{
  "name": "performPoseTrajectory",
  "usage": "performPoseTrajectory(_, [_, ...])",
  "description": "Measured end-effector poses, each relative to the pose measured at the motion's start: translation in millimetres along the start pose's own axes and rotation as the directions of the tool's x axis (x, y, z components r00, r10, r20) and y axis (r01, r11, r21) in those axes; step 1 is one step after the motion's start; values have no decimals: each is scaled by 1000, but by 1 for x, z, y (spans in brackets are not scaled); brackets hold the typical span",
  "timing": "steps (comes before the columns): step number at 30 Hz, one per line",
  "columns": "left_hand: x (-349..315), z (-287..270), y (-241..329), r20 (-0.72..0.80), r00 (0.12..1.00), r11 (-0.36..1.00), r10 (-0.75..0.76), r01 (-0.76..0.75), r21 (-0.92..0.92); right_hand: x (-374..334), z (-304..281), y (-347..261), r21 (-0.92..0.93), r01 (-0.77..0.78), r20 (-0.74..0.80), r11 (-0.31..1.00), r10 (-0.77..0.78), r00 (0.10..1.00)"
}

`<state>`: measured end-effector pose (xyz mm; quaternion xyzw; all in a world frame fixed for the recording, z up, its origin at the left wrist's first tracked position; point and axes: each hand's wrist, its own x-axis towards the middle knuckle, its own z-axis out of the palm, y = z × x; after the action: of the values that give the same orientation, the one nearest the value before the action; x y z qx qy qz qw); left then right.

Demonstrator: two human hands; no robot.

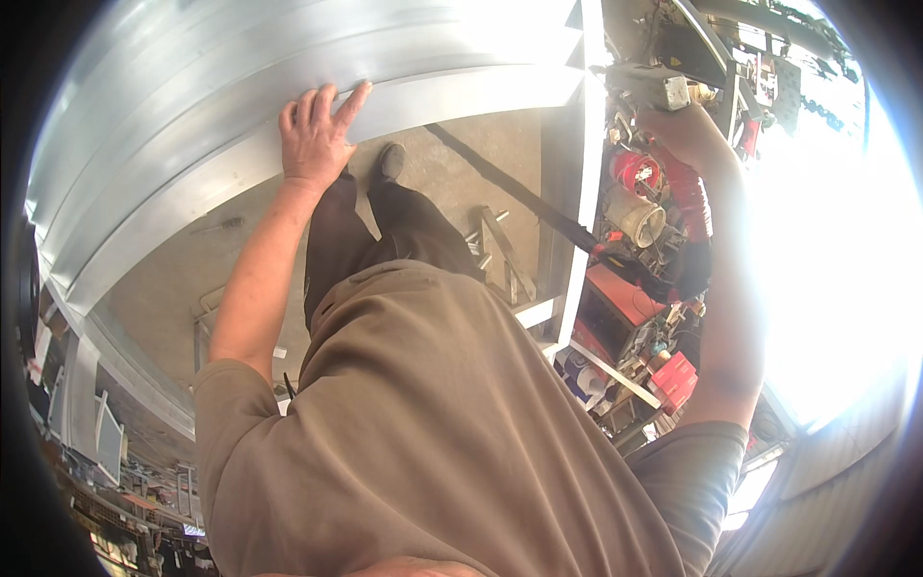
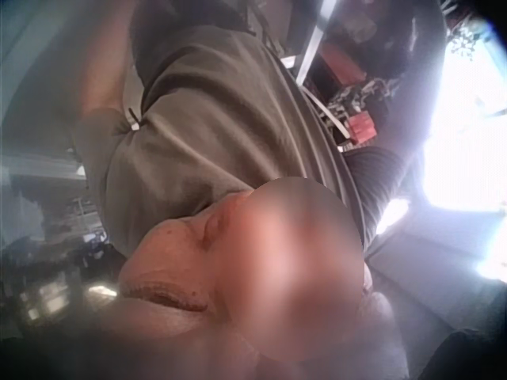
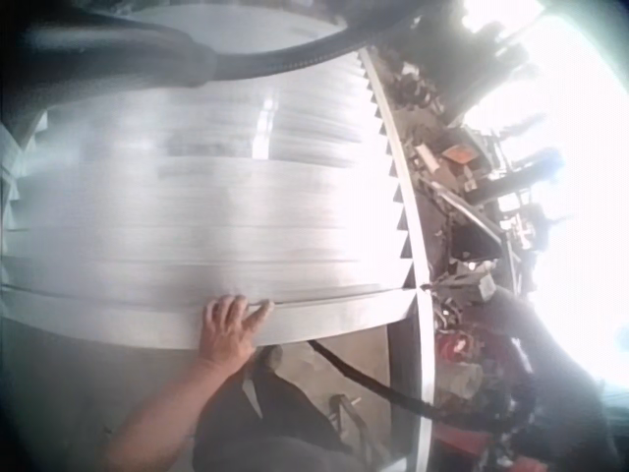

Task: The person assembles a white slatted furniture panel by inserting horizontal slats into a frame and securing them with a nail gun. The person repeatedly positions each slat, aligns it, and fastens it in place.

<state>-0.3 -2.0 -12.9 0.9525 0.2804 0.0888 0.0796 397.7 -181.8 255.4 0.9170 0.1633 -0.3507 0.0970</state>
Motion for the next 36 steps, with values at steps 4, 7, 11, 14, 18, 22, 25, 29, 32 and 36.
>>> performPoseTrajectory(4, [0,1,0,10,1000,1000,-3,3,19,15,-1,6,21,61,43,998,-62,997])
performPoseTrajectory(7, [-1,1,0,-1,1000,1000,-11,11,2,20,-4,-4,-31,58,28,998,-58,998])
performPoseTrajectory(11, [-1,-2,0,-7,1000,1000,-13,13,-22,27,-10,-28,-109,20,60,994,-14,998])
performPoseTrajectory(14, [-1,-4,-1,-9,1000,998,-20,20,-58,31,-12,-39,-189,34,57,981,-24,998])
performPoseTrajectory(18, [-1,-3,-2,-24,1000,999,-14,13,-38,34,-10,-47,-168,74,76,983,-62,995])
performPoseTrajectory(22, [-1,0,-3,-37,999,999,-8,7,-34,31,-10,-56,-208,67,73,976,-53,996])
performPoseTrajectory(25, [-1,1,-3,-29,1000,1000,-10,9,-20,28,-11,-64,-282,79,89,956,-56,994])
performPoseTrajectory(29, [-1,1,-4,-8,1000,1000,-17,17,-17,27,-12,-74,-302,78,97,950,-50,994])
performPoseTrajectory(32, [-1,0,-3,-6,1000,1000,-19,19,-19,28,-14,-78,-319,70,115,945,-35,993])
performPoseTrajectory(36, [-1,0,-3,-8,1000,1000,-17,17,-18,28,-13,-81,-306,68,111,949,-35,993])
